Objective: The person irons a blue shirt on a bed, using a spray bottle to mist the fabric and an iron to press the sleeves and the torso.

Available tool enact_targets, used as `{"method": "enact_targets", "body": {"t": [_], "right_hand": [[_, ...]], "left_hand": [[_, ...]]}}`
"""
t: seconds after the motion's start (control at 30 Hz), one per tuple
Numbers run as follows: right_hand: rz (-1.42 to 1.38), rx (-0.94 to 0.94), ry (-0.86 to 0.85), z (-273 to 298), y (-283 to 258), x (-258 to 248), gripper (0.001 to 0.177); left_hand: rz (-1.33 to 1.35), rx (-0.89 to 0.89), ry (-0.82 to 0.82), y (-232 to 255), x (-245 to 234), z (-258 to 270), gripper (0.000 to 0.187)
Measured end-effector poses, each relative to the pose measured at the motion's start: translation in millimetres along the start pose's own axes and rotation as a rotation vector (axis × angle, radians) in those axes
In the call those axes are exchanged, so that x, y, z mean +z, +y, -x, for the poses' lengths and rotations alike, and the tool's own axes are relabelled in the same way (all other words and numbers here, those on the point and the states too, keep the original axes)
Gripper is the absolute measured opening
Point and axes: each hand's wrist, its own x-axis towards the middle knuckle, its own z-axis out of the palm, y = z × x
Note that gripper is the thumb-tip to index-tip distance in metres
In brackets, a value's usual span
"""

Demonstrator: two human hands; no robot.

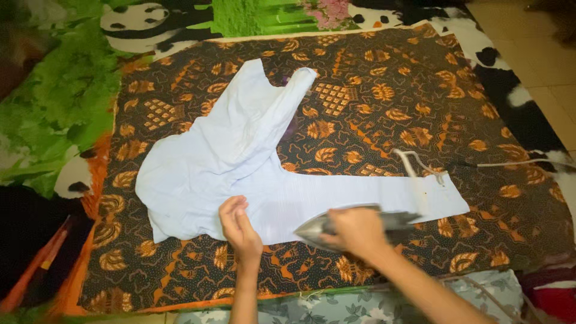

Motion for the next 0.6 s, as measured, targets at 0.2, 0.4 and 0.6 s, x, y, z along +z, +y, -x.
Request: {"method": "enact_targets", "body": {"t": [0.2,0.4,0.6], "right_hand": [[-0.115,-0.104,0.019,-31,-79,13,0.050],[-0.174,0.155,0.117,-22,-29,8,0.051],[-0.041,0.653,0.036,6,55,-21,0.058]], "left_hand": [[-0.023,-0.012,0.061,18,-13,-8,0.026],[-0.283,-0.030,-0.192,20,15,2,0.033],[-0.662,0.119,-0.597,12,87,40,0.061]]}}
